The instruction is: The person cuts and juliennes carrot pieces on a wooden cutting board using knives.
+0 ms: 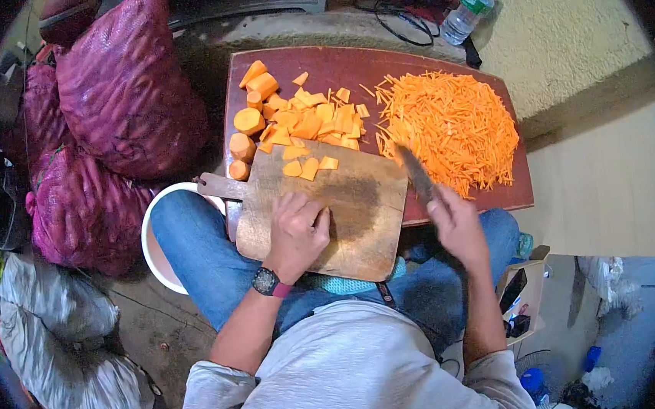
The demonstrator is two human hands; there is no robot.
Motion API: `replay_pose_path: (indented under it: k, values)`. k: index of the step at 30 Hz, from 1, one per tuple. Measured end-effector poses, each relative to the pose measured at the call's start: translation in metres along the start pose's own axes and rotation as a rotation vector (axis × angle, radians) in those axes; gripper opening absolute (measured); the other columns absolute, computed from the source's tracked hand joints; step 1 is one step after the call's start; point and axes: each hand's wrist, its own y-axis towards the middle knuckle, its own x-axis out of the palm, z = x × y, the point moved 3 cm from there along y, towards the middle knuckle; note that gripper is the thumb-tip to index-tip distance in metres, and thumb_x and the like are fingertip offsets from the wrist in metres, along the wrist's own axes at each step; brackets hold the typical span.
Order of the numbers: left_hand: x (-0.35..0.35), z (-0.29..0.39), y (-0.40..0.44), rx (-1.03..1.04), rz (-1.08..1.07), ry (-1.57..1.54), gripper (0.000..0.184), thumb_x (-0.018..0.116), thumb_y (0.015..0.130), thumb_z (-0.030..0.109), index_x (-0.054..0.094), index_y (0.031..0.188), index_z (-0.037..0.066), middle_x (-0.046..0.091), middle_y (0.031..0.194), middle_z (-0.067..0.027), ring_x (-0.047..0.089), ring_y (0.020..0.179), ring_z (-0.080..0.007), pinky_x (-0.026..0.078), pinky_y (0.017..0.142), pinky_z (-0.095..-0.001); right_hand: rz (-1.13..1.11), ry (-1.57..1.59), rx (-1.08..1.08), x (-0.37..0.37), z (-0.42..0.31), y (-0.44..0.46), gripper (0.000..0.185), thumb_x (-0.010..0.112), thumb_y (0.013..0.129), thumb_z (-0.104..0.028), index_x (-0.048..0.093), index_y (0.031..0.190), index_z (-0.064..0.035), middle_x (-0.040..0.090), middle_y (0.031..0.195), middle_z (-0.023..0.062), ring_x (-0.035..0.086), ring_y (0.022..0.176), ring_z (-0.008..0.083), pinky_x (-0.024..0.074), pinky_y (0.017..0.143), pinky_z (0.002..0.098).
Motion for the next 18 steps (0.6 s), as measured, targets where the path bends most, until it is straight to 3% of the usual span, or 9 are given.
replay_pose_path:
  k: [4, 8, 10, 12, 15, 17, 18]
  values:
    - [0.008, -0.003, -0.003, 0.055, -0.023, 0.05, 0.007, 0.08, 0.081, 0.005, 0.074, 0.084, 0.005, 0.064, 0.086, -0.012, 0.061, 0.087, -0.0346, 0.044, 0.079, -0.0475, 0.144, -0.007, 0.042, -0.021, -0.004, 0.005, 0.036, 0.064, 0.106, -0.013, 0.066, 0.139, 0.0024, 0.077, 0.103, 0.0184, 0.074, 0.091, 0.0237, 0.0572, 0.085, 0.0377]
    - [0.012, -0.005, -0.001, 0.04, -0.041, 0.046, 0.01, 0.081, 0.084, 0.006, 0.077, 0.092, 0.005, 0.064, 0.087, -0.011, 0.061, 0.088, -0.0335, 0.043, 0.079, -0.0468, 0.043, 0.252, 0.041, -0.007, 0.0, -0.003, 0.035, 0.063, 0.106, -0.013, 0.065, 0.137, 0.0032, 0.071, 0.095, 0.0228, 0.07, 0.088, 0.0225, 0.0551, 0.081, 0.0403]
    - [0.01, -0.002, 0.0, 0.046, -0.057, 0.059, 0.01, 0.081, 0.085, 0.007, 0.077, 0.094, 0.005, 0.064, 0.086, -0.0108, 0.061, 0.088, -0.0332, 0.043, 0.079, -0.0468, -0.069, 0.218, 0.121, 0.003, 0.001, -0.003, 0.035, 0.064, 0.106, -0.013, 0.066, 0.137, 0.0021, 0.072, 0.098, 0.023, 0.071, 0.091, 0.024, 0.0551, 0.083, 0.0409]
    - [0.008, 0.002, 0.003, 0.047, -0.068, 0.1, 0.009, 0.08, 0.086, 0.007, 0.077, 0.094, 0.005, 0.064, 0.086, -0.0099, 0.061, 0.087, -0.0328, 0.043, 0.079, -0.0464, 0.018, 0.175, 0.013, 0.003, 0.002, -0.004, 0.032, 0.064, 0.106, -0.013, 0.067, 0.134, 0.0017, 0.072, 0.099, 0.0226, 0.071, 0.09, 0.0264, 0.055, 0.082, 0.0414]
    - [0.009, 0.005, 0.005, 0.023, -0.117, 0.116, 0.007, 0.08, 0.088, 0.008, 0.077, 0.094, 0.006, 0.065, 0.087, -0.009, 0.061, 0.087, -0.0317, 0.043, 0.08, -0.0455, 0.014, 0.209, 0.153, -0.006, 0.002, -0.011, 0.03, 0.066, 0.105, -0.014, 0.068, 0.131, 0.0025, 0.074, 0.101, 0.0238, 0.074, 0.092, 0.0331, 0.0571, 0.082, 0.0432]
    - [0.014, 0.011, 0.012, 0.054, -0.135, 0.094, 0.007, 0.08, 0.089, 0.009, 0.077, 0.094, 0.006, 0.065, 0.086, -0.0088, 0.061, 0.087, -0.0313, 0.042, 0.08, -0.0453, 0.198, -0.113, -0.252, -0.006, 0.006, -0.018, 0.034, 0.07, 0.104, -0.016, 0.066, 0.132, 0.0016, 0.075, 0.104, 0.023, 0.075, 0.096, 0.0388, 0.0597, 0.081, 0.047]
    - [0.017, 0.016, 0.015, 0.074, -0.15, 0.074, 0.008, 0.081, 0.09, 0.011, 0.077, 0.094, 0.006, 0.065, 0.086, -0.0085, 0.061, 0.087, -0.0309, 0.042, 0.08, -0.0451, 0.21, -0.114, -0.245, -0.008, 0.004, -0.022, 0.034, 0.07, 0.104, -0.016, 0.066, 0.132, 0.0016, 0.075, 0.104, 0.023, 0.075, 0.096, 0.0388, 0.0597, 0.081, 0.047]
